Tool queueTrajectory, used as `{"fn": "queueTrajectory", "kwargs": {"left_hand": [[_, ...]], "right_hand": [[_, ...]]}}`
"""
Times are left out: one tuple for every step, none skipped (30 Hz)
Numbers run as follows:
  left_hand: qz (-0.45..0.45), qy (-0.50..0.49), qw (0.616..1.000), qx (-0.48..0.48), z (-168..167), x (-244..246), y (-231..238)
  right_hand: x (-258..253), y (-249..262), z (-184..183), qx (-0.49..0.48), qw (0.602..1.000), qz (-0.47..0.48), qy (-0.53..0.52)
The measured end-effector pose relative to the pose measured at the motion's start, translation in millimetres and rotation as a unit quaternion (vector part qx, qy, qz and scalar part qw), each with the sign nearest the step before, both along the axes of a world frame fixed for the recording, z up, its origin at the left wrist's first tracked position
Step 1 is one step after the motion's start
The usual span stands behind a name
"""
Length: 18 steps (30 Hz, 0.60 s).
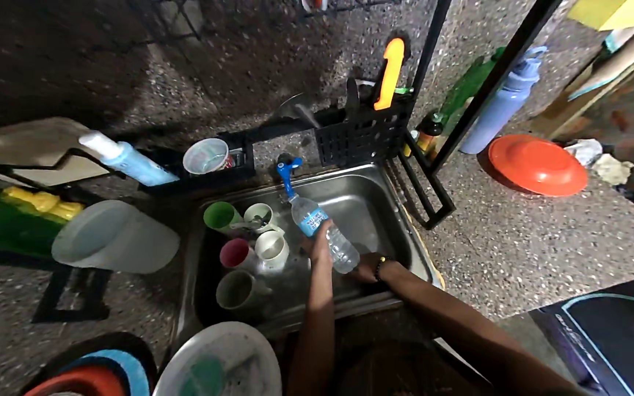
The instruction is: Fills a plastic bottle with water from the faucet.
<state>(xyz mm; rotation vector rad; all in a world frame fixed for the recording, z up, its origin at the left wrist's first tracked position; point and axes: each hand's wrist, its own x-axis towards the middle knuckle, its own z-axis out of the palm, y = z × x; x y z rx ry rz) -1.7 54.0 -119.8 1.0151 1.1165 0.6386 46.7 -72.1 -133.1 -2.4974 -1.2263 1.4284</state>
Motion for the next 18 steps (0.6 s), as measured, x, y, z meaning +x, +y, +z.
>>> {"fn": "queueTrajectory", "kwargs": {"left_hand": [[-0.002,-0.002,1.0,-0.003,-1,0,0],[-0.003,-0.005,1.0,-0.006,-2,1,0],[-0.003,-0.006,1.0,-0.009,-1,1,1],[-0.002,-0.006,1.0,-0.012,0,1,0],[-0.002,-0.003,1.0,-0.011,1,1,0],[-0.003,-0.001,1.0,-0.009,1,1,0],[-0.006,0.0,1.0,-0.008,1,0,0],[-0.008,-0.001,1.0,-0.005,1,0,0],[-0.007,-0.003,1.0,-0.003,0,0,0],[-0.004,-0.007,1.0,0.001,0,0,0],[-0.002,-0.008,1.0,0.004,1,0,0],[0.0,-0.008,1.0,0.007,2,0,-1],[0.001,-0.008,1.0,0.008,2,0,-1],[0.001,-0.007,1.0,0.006,2,0,-1],[0.001,-0.007,1.0,0.004,3,0,-1],[0.001,-0.007,1.0,0.001,4,1,-2],[0.0,-0.008,1.0,0.0,4,1,-2],[0.002,-0.01,1.0,-0.001,5,1,-2]], "right_hand": [[0,0,1,-0.002,1.0,0.002,0.0],[0,0,2,-0.003,1.0,0.003,0.001],[0,0,1,-0.003,1.0,0.004,0.001],[1,0,-1,-0.002,1.0,0.006,0.001],[1,0,-1,-0.002,1.0,0.012,-0.002],[0,0,0,-0.002,1.0,0.017,-0.006],[-1,0,7,-0.003,1.0,0.021,-0.005],[-2,0,12,-0.007,1.0,0.024,-0.004],[-2,0,15,-0.007,1.0,0.024,-0.004],[-3,0,16,-0.003,1.0,0.022,-0.003],[-3,0,17,0.001,1.0,0.023,-0.002],[-3,0,14,0.006,1.0,0.025,-0.002],[-2,-1,12,0.009,1.0,0.027,0.0],[-1,-1,10,0.011,1.0,0.029,0.0],[0,-1,5,0.01,1.0,0.029,-0.003],[0,-1,1,0.009,1.0,0.028,-0.007],[1,0,0,0.008,1.0,0.025,-0.008],[1,0,-1,0.006,1.0,0.023,-0.008]]}}
